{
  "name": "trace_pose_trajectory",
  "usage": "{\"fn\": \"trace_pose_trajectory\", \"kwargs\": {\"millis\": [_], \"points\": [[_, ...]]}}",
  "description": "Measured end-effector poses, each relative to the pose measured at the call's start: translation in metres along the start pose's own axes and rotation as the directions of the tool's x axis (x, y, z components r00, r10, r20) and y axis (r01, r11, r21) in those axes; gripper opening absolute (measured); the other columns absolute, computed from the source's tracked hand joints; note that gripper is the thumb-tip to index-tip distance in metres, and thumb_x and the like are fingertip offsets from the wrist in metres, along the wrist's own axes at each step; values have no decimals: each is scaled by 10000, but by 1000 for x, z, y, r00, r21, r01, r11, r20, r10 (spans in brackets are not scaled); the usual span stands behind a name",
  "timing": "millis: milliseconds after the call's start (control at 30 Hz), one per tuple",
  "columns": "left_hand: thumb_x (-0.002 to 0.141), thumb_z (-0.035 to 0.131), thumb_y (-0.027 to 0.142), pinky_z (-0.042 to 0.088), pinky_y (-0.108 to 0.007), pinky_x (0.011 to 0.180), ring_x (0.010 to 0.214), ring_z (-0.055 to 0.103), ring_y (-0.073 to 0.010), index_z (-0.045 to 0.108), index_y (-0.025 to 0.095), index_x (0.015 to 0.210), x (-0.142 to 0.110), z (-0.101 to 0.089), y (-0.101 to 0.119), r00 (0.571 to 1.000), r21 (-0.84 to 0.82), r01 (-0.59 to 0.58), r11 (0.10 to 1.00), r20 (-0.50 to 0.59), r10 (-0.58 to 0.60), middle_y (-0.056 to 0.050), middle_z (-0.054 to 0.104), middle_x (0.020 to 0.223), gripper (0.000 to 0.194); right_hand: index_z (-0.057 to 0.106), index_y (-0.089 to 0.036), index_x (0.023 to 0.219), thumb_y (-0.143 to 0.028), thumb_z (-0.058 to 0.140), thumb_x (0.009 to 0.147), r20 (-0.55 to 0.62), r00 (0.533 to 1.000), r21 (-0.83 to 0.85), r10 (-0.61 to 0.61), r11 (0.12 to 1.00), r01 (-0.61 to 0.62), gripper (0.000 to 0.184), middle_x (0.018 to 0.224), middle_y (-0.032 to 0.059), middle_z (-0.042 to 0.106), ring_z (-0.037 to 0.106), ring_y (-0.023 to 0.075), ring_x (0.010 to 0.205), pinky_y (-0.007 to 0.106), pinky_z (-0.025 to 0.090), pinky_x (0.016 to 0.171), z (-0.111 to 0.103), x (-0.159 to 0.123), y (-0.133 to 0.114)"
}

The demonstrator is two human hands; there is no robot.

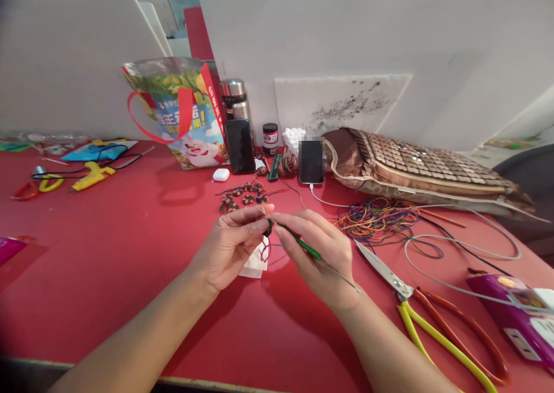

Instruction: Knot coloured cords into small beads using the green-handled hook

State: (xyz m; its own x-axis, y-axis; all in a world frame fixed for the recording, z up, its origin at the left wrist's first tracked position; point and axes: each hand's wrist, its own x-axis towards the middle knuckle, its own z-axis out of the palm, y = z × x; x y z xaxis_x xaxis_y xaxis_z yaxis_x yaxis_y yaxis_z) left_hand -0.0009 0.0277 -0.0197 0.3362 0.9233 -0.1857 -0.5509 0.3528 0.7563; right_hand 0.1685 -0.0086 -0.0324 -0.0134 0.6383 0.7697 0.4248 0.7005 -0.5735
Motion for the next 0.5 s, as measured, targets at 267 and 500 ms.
{"fn": "trace_pose_trajectory", "kwargs": {"millis": [267, 500], "points": [[552, 1020, 173, 404, -153, 496, 497, 446, 1, 889, 161, 844, -3, 4, 2, 1000, -38, 9, 999, -25, -10, -18, 762, 717, 319, 824, -243, 1198, -216, 723, 1016, 80, 986, 52, 144, 988, -149, 210, 823, 22, 852, 751, 147, 588, 275, 667, 650, 1, -7, -2], [583, 1031, 238, 297, -168, 447, 470, 417, -5, 887, 169, 835, -2, 2, 4, 1000, 36, -2, 999, 4, 2, -17, 730, 677, 298, 822, -239, 1203, -168, 715, 1013, 85, 987, 65, 134, 988, -139, 229, 831, 13, 849, 719, 115, 575, 225, 616, 594, 2, -6, -1]]}}
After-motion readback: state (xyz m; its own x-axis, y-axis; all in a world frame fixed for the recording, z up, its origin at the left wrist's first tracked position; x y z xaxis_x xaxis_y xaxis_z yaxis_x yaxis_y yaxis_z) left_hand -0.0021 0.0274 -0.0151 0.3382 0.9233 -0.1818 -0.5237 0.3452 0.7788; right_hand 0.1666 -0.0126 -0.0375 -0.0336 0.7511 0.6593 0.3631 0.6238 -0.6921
